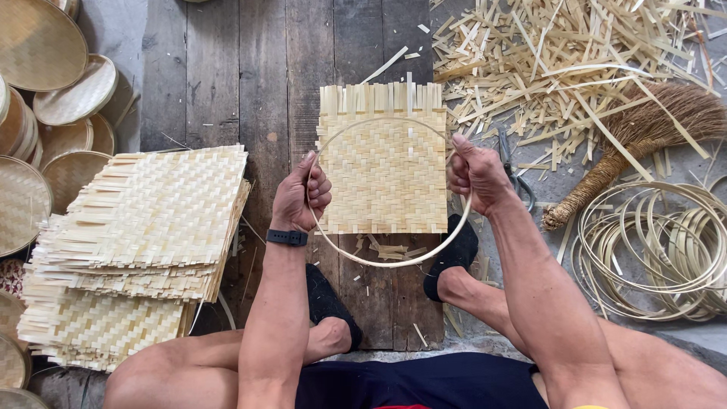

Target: The person attaches a woven bamboo square to a circular frame by folding the edges over a secondary ring and securing it, then trims the excess bamboo with scissors.

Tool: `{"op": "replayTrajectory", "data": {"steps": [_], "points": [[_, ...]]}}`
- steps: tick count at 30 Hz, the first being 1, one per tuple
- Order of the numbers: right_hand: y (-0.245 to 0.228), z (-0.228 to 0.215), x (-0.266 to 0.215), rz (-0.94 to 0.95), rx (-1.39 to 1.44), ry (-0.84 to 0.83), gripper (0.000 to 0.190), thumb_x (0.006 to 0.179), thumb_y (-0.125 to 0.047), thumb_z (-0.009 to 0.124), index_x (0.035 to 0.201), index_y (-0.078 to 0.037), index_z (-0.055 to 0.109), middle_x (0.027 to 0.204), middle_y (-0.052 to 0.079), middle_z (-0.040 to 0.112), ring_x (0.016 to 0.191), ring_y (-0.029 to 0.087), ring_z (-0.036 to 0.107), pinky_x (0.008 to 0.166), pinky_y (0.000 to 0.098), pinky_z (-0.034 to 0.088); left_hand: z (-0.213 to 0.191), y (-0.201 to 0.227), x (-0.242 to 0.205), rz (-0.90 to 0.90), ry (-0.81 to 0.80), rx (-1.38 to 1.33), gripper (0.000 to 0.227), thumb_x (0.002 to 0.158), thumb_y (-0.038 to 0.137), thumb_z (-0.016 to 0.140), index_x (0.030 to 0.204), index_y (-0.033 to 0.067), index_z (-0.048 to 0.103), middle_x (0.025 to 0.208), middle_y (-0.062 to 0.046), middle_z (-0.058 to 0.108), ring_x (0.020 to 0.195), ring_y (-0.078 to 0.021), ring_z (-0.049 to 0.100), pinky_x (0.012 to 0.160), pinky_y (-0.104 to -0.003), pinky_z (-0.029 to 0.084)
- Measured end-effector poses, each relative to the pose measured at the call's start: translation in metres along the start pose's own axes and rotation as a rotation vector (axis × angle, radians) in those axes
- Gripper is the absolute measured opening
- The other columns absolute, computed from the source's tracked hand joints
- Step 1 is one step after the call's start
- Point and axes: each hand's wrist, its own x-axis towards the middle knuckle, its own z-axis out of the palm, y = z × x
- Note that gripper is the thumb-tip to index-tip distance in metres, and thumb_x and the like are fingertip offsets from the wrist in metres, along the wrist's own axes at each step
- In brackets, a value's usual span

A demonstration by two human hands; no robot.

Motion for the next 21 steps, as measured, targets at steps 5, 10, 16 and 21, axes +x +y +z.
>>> {"op": "replayTrajectory", "data": {"steps": [5, 10, 16, 21], "points": [[0.001, 0.001, 0.003, -0.067, -0.341, 0.180, 0.015, 0.095, -0.022, 0.064, 0.100, -0.008, 0.067, 0.075, 0.005, 0.070, 0.059, 0.011, 0.065, 0.052, 0.0262, 0.057, 0.005, -0.010, 0.006, 0.153, 0.071, -0.163, 0.034, 0.102, 0.037, 0.061, 0.088, 0.0062, 0.064, 0.057, 0.004, 0.046, 0.046, -0.0062, 0.039, 0.040, -0.021, 0.032], [0.028, -0.006, 0.025, -0.067, -0.513, 0.388, 0.023, 0.092, -0.009, 0.070, 0.114, -0.004, 0.064, 0.088, 0.007, 0.075, 0.069, 0.011, 0.071, 0.059, 0.0305, 0.062, -0.004, -0.034, 0.030, 0.318, 0.407, 0.107, 0.022, 0.093, 0.032, 0.071, 0.098, 0.0111, 0.065, 0.064, 0.003, 0.057, 0.051, -0.0064, 0.050, 0.042, -0.022, 0.040], [0.069, -0.034, 0.064, 0.033, -0.802, 0.538, 0.029, 0.084, -0.009, 0.078, 0.113, -0.008, 0.076, 0.087, 0.006, 0.076, 0.071, 0.013, 0.070, 0.064, 0.0312, 0.061, -0.064, -0.052, 0.086, 0.385, 0.620, 1.028, 0.014, 0.085, 0.014, 0.081, 0.095, 0.0057, 0.074, 0.081, -0.003, 0.074, 0.069, -0.0123, 0.067, 0.063, -0.028, 0.056], [0.105, -0.042, 0.081, -0.071, -1.068, 0.571, 0.034, 0.080, -0.013, 0.082, 0.114, -0.013, 0.079, 0.084, 0.009, 0.078, 0.075, 0.018, 0.072, 0.080, 0.0336, 0.056, -0.101, -0.056, 0.118, 0.507, 0.635, 1.411, 0.015, 0.075, 0.008, 0.085, 0.088, 0.0039, 0.078, 0.084, -0.007, 0.076, 0.073, -0.0171, 0.071, 0.072, -0.033, 0.058]]}}
